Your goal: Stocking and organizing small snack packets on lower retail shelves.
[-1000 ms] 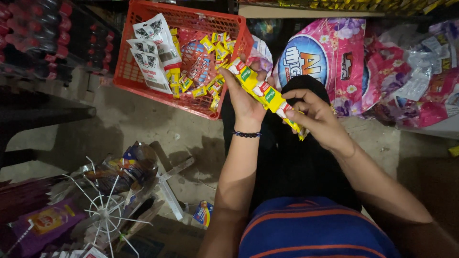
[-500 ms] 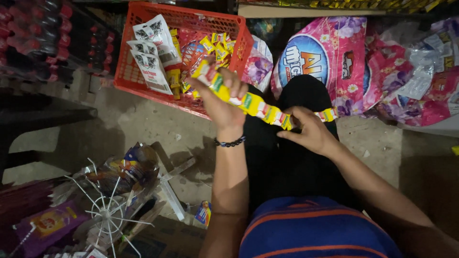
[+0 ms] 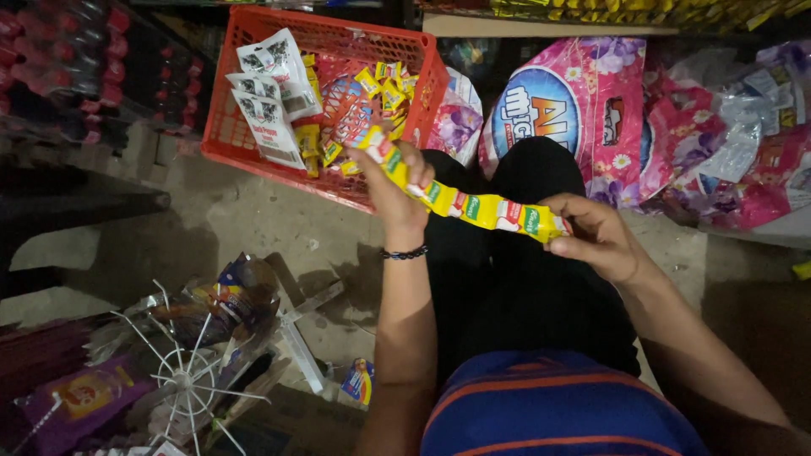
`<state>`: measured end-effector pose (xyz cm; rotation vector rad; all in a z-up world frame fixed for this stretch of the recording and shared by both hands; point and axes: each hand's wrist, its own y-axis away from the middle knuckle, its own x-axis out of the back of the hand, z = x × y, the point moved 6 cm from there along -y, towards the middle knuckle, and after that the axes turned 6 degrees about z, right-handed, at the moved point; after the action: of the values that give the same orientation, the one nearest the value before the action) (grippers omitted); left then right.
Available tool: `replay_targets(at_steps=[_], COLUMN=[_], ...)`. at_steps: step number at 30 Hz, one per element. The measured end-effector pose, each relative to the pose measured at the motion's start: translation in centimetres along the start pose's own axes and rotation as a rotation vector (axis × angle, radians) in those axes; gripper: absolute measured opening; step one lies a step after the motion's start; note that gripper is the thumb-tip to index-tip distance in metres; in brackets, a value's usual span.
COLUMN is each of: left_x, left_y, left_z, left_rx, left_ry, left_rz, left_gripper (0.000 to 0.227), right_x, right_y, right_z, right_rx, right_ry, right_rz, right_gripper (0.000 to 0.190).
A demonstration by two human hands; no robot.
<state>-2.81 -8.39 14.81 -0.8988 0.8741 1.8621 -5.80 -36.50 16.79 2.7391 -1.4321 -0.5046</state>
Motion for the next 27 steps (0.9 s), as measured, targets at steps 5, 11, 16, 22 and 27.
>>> replay_targets(at_steps=[5,11,16,22,27], left_x=[1.5,2.2,-1.7,-3.0,-4.7], left_y=[0.5,1.6,3.4,4.9,6.5], left_z=[-2.8,-5.9,-5.6,-5.7,-4.7], left_rx=[0.026,0.065,0.088,0.025,-0.098], left_ry=[-0.149,-0.34,-0.435,-0.536,-0.822], left_rz=[0.013,-0.124,-0.225,-0.365,-0.4], left_gripper=[0.072,0.079,0.076,0.071,0.056], right_x=[0.8,-0.6,-0.8,-0.9,-1.7], right_y=[0.2,-0.6,-1.2,-1.8,-2.3], right_z=[1.6,0.2,0.6,0.7,-1.0], right_rx=[0.006,0.036,0.02,0.038,0.069], right_ry=[-0.151,-0.191,-0.073,0.016,0.065], right_rz=[0.073,0.095,0.159,0.209,0.266], right_gripper=[0.047,0.042,0.041,0.037,0.029])
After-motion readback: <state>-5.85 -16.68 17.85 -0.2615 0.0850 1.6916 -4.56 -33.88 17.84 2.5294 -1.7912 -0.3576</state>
